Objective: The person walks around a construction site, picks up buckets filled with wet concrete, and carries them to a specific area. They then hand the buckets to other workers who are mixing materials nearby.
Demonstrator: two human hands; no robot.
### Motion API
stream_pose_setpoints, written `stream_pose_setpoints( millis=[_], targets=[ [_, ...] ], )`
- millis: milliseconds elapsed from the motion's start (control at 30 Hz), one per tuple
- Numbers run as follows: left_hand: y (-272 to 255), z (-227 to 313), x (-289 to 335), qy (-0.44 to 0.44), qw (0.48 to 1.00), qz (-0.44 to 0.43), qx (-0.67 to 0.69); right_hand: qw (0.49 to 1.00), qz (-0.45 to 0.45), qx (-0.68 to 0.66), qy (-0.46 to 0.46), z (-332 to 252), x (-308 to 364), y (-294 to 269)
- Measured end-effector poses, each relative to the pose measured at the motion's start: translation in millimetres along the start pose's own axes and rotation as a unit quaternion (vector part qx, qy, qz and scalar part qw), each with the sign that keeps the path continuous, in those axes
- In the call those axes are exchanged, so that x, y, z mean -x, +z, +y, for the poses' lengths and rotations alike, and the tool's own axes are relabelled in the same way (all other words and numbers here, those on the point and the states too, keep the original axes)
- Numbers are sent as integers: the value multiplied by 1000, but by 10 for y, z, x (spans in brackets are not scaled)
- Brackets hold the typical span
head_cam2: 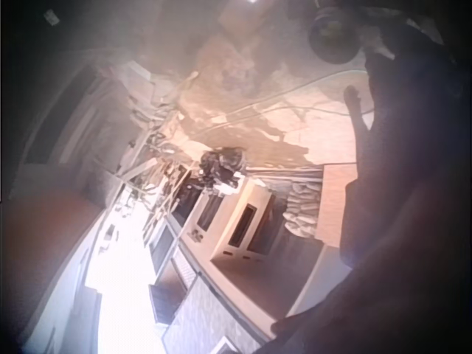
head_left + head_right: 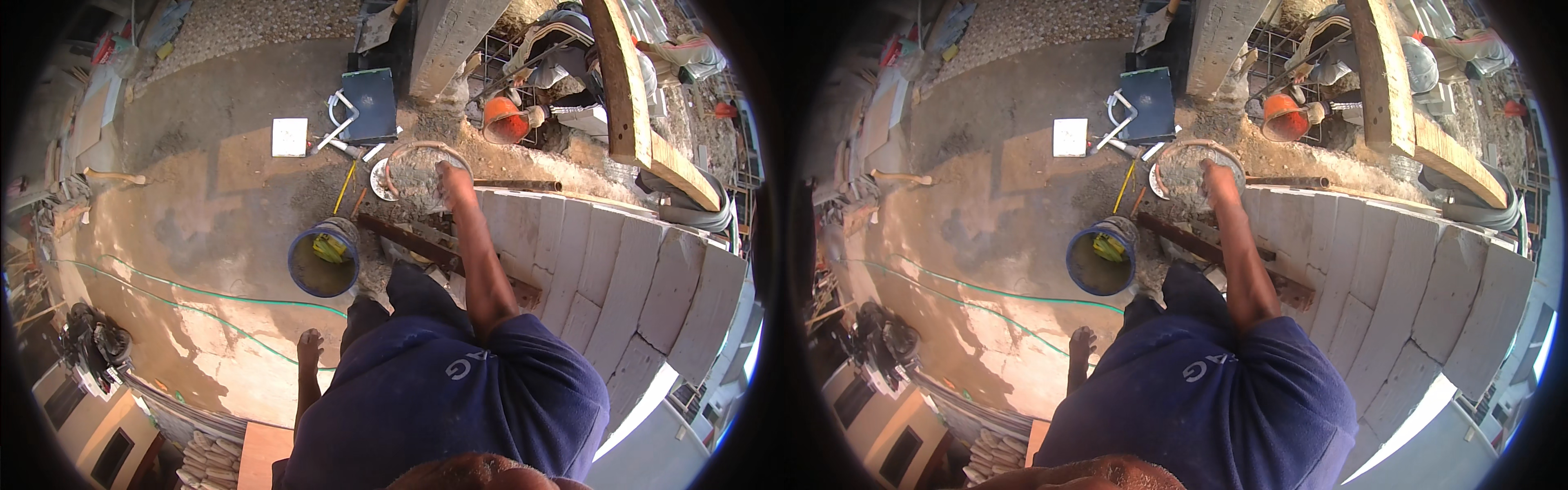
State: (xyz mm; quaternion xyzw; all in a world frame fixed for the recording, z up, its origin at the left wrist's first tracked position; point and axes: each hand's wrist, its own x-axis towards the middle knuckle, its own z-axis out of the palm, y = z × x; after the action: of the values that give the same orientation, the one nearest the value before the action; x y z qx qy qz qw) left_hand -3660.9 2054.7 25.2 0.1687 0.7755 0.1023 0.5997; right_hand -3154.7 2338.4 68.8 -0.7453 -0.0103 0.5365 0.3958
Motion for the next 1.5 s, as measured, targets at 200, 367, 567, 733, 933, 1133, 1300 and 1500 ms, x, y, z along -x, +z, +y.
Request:
stream_pose_setpoints(
  millis=[200,367,567,733,933,1133,1300,1500],
  targets=[
    [109,291,-58,38,999,-16,-12,999,-8,-39,-2,-161,-146,-75],
    [84,321,-16,31,999,-11,-16,995,-17,-96,-15,-73,-522,-172],
    [-226,113,99,1,999,21,-27,995,-29,-88,-37,-166,-679,-418],
    [-461,-231,124,-46,996,48,-53,973,20,-224,-47,-345,-564,-212],
    [-586,-272,162,-73,995,57,-37,966,35,-250,-53,-476,-793,-335],
    [-670,-283,178,-82,994,60,-47,954,-34,-294,-54,-500,-1249,-540],
    [-696,-341,248,-96,992,63,-54,942,3,-305,-140,-451,-1563,-548],
    [-593,72,-142,-82,992,11,-97,917,54,-394,-29,-768,-2213,-1539]
  ],
)
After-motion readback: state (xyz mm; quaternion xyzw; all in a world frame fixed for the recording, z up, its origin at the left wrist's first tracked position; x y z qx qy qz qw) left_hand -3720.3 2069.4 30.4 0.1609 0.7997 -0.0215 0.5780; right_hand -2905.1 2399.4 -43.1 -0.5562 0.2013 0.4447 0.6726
